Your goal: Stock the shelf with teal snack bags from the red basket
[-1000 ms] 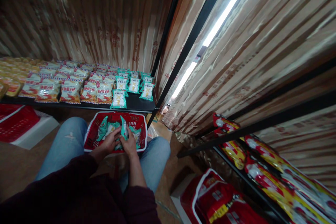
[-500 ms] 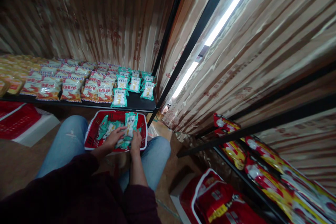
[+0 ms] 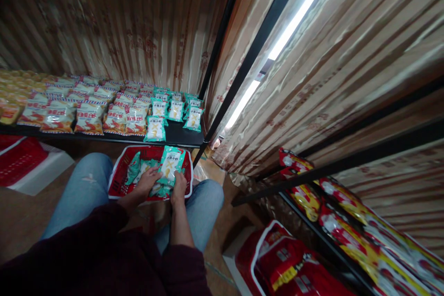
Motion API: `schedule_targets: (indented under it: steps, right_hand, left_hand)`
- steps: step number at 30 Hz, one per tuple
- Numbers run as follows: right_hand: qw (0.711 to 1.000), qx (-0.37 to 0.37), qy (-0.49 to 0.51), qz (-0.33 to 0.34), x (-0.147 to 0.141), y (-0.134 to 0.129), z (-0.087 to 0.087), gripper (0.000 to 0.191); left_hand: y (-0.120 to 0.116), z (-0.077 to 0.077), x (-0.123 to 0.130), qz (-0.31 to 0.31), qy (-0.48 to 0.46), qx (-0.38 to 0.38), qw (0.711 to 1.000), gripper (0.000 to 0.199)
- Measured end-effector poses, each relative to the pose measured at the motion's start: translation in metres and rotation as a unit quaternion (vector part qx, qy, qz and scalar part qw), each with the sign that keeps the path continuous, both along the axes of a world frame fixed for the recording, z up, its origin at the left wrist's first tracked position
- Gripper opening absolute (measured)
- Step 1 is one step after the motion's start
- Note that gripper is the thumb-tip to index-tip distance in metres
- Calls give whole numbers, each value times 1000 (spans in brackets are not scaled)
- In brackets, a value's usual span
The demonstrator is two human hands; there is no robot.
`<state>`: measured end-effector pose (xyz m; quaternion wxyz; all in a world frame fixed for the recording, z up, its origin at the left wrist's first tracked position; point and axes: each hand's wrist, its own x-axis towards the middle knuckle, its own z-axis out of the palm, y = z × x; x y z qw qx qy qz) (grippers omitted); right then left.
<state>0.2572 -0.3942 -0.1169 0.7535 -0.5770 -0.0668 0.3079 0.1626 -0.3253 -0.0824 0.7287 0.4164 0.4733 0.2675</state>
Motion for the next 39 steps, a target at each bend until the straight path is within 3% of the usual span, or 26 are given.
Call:
schedule_targets:
  steps: [4, 12, 19, 30, 39]
  right_hand:
    - [999, -3, 46, 4, -2, 1, 5, 49]
    - [999, -22, 34, -11, -3, 4, -1, 58]
    - [999, -21, 36, -7, -1, 1, 4, 59]
    - [1000, -5, 21, 3, -3, 0, 11, 55]
    - [999, 33, 36, 21, -5, -3, 26, 50]
  left_hand:
    - [1, 0, 2, 10, -20, 17, 1000, 48]
    - [-2, 3, 2, 19, -43, 16, 999, 52]
    - [-6, 11, 5, 9, -34, 15, 999, 51]
    - [-12, 21, 9, -15, -28, 75, 997, 42]
    - [-10, 26, 11, -10, -55, 53, 997, 55]
